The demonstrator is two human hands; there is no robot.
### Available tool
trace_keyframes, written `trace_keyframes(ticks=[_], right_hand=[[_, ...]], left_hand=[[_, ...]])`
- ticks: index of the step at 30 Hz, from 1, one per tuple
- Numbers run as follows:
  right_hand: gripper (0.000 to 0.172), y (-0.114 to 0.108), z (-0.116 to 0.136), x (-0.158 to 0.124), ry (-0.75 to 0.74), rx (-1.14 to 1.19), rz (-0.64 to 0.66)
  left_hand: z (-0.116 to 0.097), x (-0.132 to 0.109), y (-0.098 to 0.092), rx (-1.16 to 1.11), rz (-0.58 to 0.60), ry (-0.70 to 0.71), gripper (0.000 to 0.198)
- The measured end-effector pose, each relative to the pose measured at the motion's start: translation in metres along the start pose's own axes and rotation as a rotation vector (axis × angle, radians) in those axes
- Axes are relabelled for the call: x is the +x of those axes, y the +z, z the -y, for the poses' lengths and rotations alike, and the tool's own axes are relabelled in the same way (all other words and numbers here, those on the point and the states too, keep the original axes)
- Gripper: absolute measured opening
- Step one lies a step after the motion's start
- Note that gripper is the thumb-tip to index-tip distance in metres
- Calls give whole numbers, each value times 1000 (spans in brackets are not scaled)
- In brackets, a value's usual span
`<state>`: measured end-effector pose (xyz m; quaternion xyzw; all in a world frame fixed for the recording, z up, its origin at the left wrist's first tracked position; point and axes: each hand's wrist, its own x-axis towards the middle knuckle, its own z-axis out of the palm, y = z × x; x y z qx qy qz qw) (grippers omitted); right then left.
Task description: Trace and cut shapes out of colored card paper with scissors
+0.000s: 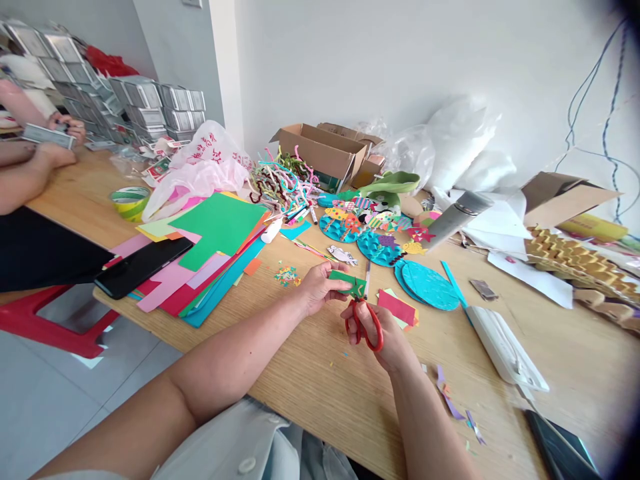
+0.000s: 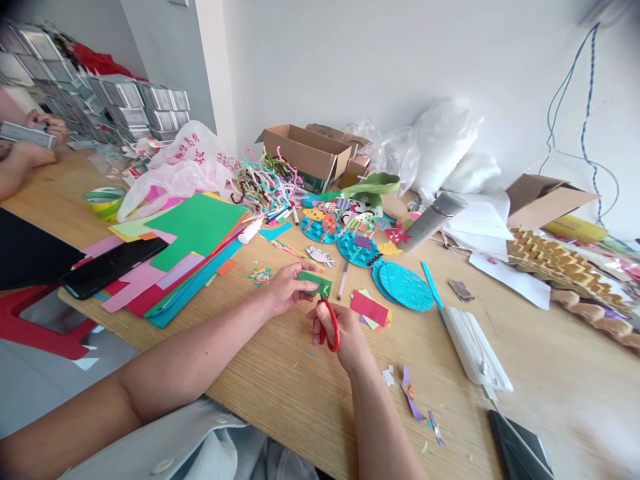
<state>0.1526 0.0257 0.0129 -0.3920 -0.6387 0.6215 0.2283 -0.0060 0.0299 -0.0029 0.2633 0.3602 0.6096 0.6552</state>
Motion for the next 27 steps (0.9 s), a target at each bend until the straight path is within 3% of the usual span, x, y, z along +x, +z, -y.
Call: trace_keyframes(ticks=[5,21,27], right_hand=[[51,-1,-1,0,-7,-10,12],[54,0,-1,0,24,-14,25],[53,0,-1,0,38,-29,4]], left_hand=[[-1,0,0,-6,10,5,45],[-2,1,0,-58,-111,27,39],[0,0,1,-48,-82,16,37]])
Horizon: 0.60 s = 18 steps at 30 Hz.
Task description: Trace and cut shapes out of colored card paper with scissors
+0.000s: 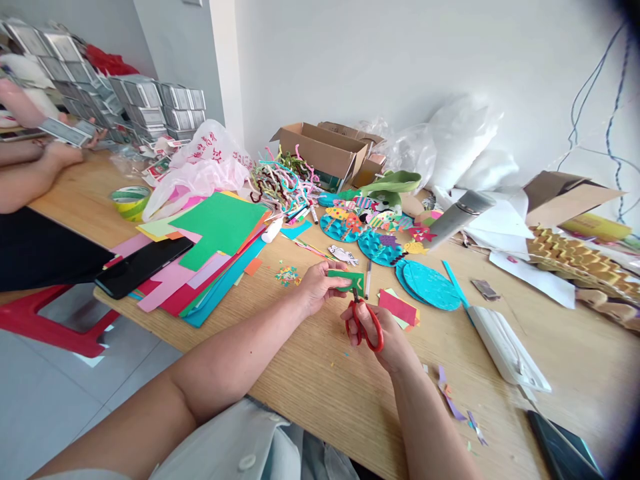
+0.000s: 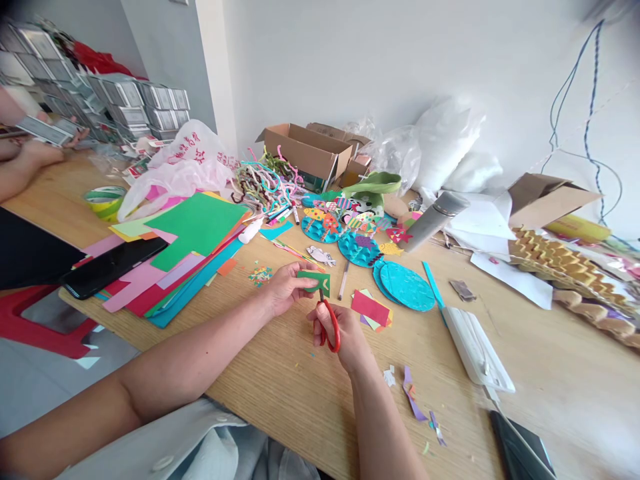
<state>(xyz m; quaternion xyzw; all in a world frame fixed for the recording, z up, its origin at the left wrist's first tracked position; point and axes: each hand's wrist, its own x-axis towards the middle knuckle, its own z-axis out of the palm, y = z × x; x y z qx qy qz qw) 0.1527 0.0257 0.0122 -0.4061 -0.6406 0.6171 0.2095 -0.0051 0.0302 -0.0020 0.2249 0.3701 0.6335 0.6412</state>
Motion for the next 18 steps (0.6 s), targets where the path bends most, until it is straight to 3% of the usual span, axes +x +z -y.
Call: trace_keyframes(ticks=[18], right_hand=[[47,-3,-2,1,-30,-14,11]], left_hand=[[3,1,-2,27,75,-10,42]])
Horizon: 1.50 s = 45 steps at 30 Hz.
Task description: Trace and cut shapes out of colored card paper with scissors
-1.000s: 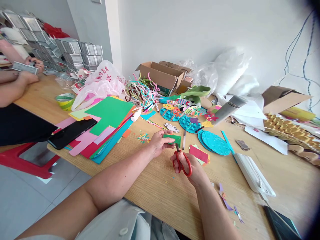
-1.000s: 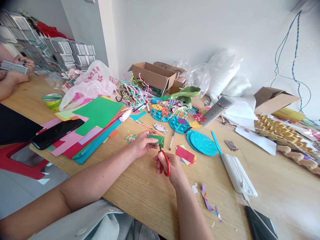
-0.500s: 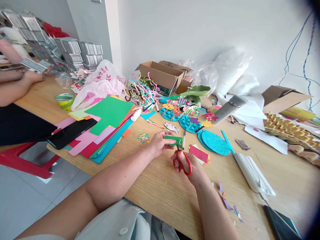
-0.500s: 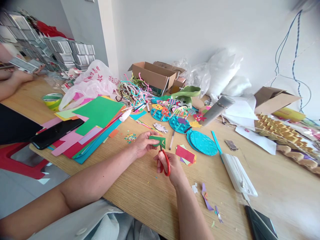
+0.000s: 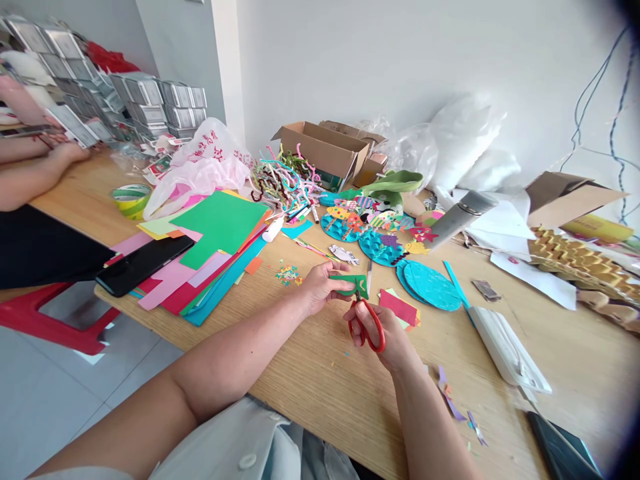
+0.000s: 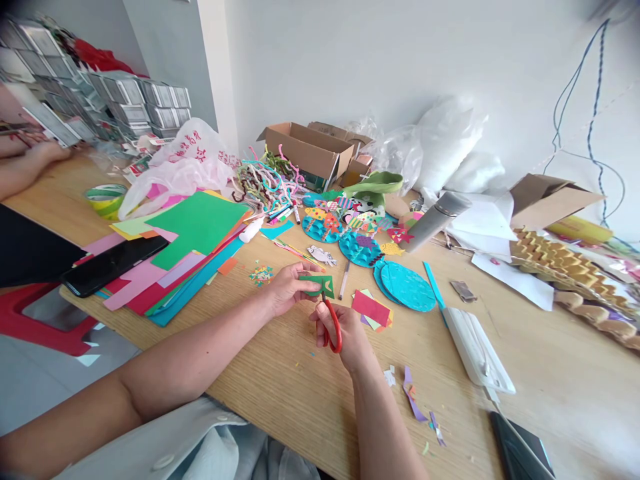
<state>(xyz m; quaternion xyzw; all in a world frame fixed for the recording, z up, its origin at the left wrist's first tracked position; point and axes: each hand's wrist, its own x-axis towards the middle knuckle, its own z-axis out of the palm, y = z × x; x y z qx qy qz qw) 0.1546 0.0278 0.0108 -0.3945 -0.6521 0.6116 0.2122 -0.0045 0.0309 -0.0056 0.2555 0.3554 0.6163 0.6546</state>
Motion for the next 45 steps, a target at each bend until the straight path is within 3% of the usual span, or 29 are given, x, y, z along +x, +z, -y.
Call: trace_keyframes(ticks=[45], right_hand=[[42,-6,-2,0,-33,44,71]], left_hand=[[1,0,-4,148,66,31,47]])
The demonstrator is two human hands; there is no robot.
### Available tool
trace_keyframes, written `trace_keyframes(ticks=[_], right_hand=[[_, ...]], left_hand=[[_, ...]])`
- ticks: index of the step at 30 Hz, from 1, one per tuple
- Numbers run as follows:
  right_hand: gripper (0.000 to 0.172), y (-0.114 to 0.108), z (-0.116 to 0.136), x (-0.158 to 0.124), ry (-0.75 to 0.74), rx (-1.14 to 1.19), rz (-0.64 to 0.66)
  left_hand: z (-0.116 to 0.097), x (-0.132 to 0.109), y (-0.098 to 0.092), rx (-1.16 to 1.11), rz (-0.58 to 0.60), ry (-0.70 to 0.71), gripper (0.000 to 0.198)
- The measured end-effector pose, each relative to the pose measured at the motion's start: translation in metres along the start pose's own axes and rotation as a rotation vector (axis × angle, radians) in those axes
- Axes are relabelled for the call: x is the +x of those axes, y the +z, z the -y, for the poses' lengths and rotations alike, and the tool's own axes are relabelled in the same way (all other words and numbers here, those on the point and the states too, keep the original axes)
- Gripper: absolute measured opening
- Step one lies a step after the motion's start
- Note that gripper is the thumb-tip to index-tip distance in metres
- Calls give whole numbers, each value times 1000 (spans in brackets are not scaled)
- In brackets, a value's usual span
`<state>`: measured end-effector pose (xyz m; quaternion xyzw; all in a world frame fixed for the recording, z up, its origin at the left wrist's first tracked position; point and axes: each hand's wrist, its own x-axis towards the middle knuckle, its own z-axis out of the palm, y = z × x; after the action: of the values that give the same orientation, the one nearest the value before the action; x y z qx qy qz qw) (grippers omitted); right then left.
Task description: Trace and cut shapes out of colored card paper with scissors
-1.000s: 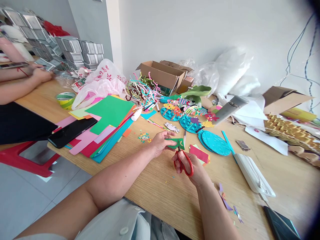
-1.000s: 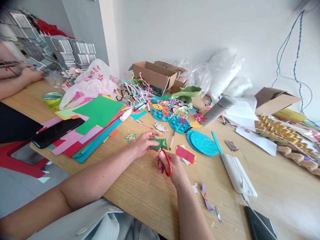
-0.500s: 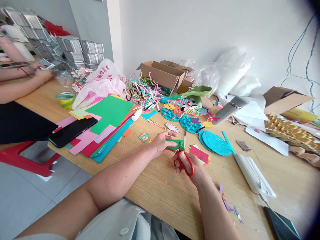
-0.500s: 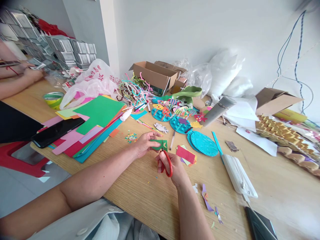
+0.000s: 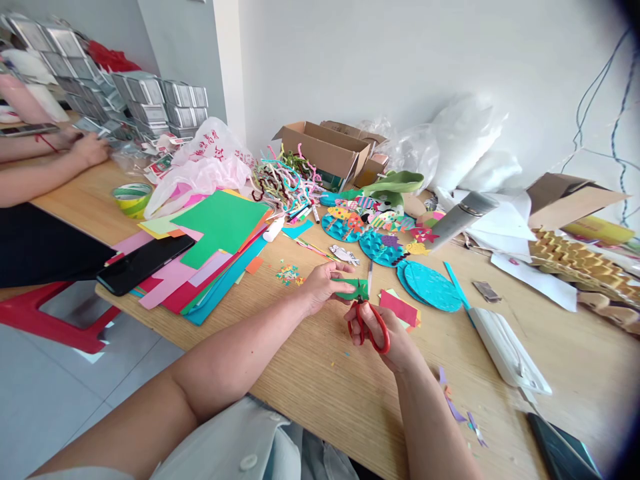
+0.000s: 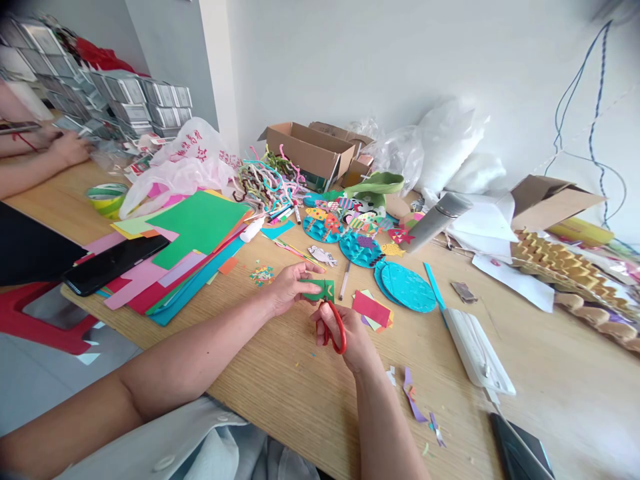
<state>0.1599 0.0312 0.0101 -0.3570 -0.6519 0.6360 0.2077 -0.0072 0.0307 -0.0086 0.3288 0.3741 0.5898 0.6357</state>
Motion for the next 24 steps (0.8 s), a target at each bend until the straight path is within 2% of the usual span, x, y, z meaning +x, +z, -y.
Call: trace_keyframes(ticks=[24], right_hand=[[43,-2,4,-2,25,-23,1]], left_hand=[[4,3,-3,-20,-13,-35,49]])
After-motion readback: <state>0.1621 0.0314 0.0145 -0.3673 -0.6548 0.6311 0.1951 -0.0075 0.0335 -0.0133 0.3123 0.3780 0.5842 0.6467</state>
